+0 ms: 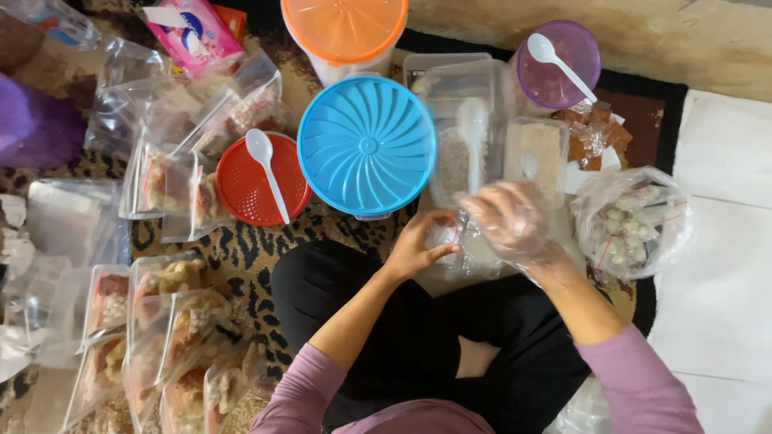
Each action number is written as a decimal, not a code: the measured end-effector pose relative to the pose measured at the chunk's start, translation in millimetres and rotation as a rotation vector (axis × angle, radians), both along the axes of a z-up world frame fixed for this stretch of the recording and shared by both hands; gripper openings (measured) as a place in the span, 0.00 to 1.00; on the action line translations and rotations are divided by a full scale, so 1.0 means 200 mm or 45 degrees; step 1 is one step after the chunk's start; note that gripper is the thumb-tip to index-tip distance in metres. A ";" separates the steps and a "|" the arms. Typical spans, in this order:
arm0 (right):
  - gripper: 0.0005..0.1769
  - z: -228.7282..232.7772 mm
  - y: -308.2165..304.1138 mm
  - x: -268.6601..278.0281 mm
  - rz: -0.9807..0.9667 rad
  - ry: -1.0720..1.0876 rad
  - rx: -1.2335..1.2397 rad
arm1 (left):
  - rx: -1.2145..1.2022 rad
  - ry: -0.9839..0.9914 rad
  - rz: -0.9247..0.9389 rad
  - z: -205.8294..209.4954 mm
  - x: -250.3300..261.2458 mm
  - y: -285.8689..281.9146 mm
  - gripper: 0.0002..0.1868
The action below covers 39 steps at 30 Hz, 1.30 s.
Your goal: Manually portioning and packaging various food ingredients into small plastic bags.
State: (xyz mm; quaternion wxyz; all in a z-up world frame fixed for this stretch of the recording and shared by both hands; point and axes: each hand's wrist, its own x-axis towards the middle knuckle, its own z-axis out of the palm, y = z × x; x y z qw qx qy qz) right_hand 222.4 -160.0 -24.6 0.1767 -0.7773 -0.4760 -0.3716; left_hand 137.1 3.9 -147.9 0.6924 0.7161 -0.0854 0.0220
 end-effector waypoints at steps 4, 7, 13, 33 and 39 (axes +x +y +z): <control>0.12 -0.05 0.29 0.03 0.174 -0.084 -0.015 | 0.062 -0.056 -0.052 0.08 0.01 0.03 0.32; 0.16 -0.12 0.43 0.03 0.150 -0.116 0.055 | 0.050 -0.001 -0.077 -0.17 0.00 0.02 0.28; 0.18 0.06 0.40 -0.03 0.176 0.026 0.037 | 0.063 0.040 -0.066 -0.20 0.01 0.01 0.29; 0.05 0.06 0.36 -0.13 -0.114 0.921 1.132 | 0.156 0.214 -0.084 -0.29 0.02 0.03 0.32; 0.14 -0.14 -0.17 0.08 -0.638 0.760 1.156 | 0.190 0.288 -0.080 -0.19 0.02 0.02 0.33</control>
